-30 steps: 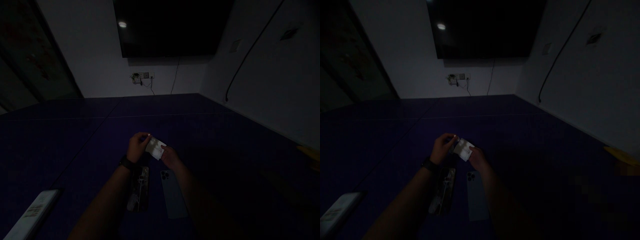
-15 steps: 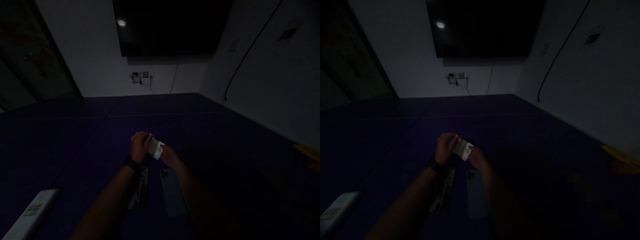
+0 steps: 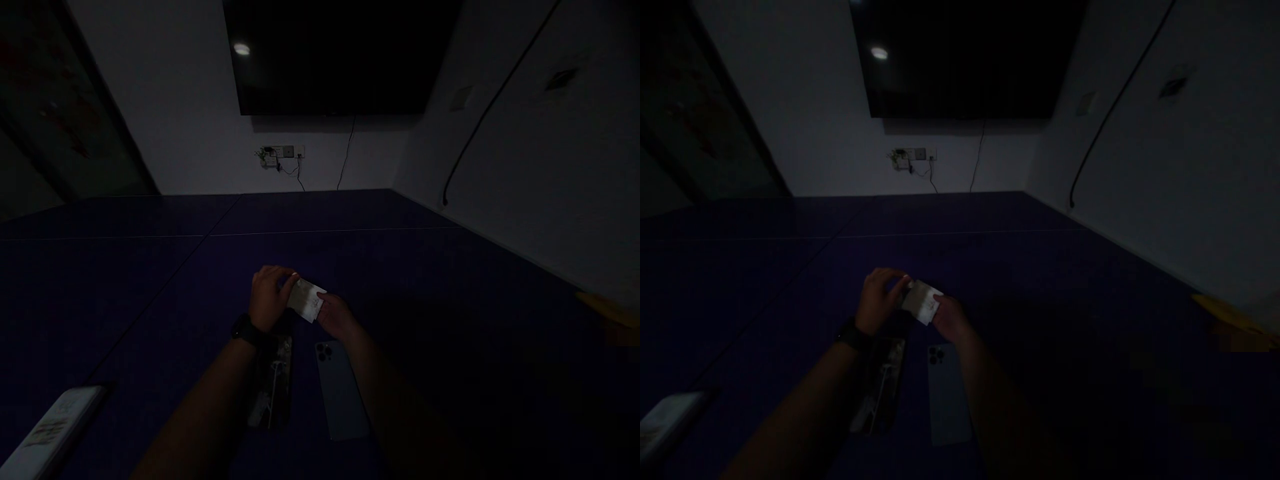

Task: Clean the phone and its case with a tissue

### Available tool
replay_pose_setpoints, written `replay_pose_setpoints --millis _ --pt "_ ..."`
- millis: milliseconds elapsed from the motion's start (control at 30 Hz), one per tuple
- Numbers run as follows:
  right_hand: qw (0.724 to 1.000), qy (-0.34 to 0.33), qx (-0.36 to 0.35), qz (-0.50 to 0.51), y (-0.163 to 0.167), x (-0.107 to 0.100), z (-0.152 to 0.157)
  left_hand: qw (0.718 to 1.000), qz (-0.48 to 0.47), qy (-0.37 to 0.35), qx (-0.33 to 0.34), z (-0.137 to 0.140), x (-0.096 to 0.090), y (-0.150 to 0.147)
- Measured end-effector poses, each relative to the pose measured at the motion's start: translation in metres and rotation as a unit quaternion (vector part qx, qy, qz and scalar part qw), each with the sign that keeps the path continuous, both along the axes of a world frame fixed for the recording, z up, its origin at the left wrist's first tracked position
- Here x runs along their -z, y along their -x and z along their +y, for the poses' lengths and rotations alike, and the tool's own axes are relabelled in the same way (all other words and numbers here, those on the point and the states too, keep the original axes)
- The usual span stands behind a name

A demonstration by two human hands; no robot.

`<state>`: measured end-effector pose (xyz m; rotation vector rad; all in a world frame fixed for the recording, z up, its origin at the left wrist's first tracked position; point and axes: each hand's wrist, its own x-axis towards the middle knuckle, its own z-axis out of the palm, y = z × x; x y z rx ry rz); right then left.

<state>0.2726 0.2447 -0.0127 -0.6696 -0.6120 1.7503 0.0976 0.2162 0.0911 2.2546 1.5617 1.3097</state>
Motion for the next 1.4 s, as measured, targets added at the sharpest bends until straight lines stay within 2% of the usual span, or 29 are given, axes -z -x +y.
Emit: replay_pose_setpoints --millis 200,400,567,867,967,1100,1167,1267,1400 --pt "1.0 0.016 -0.003 0.0 0.0 0.0 0.002 1.0 -0.015 0.0 -0.022 0.007 0.001 0.012" --pt "1.0 0.022 -0.015 0.004 0.001 -0.002 0.001 0.999 -0.029 -0.005 -0.045 0.009 0.01 0.01" --pt "1.0 0.018 -0.018 0.003 0.001 0.001 0.002 0.999 -0.018 0.002 -0.034 0.009 0.017 0.002" --pt "0.999 0.017 -0.037 -0.005 0.0 0.005 0.005 1.0 -0.025 -0.001 0.013 -0.001 0.007 -0.01" --pt "0.999 0.018 -0.039 -0.005 -0.001 0.006 0.006 0.999 -0.037 -0.012 0.008 -0.004 -0.01 0.002" --pt "0.999 0.022 -0.034 0.0 -0.001 0.005 0.005 0.997 -0.056 -0.041 -0.029 -0.006 -0.039 0.037" --pt "0.999 0.024 -0.031 0.004 -0.001 0.004 0.005 0.996 -0.061 -0.047 -0.047 -0.005 -0.045 0.052" --pt "0.999 0.027 -0.027 0.01 -0.002 0.003 0.003 0.996 -0.058 -0.039 -0.061 0.0 -0.041 0.062" --pt "0.999 0.03 -0.027 0.018 -0.003 0.002 0.002 0.997 -0.03 -0.023 -0.061 0.009 -0.026 0.059"
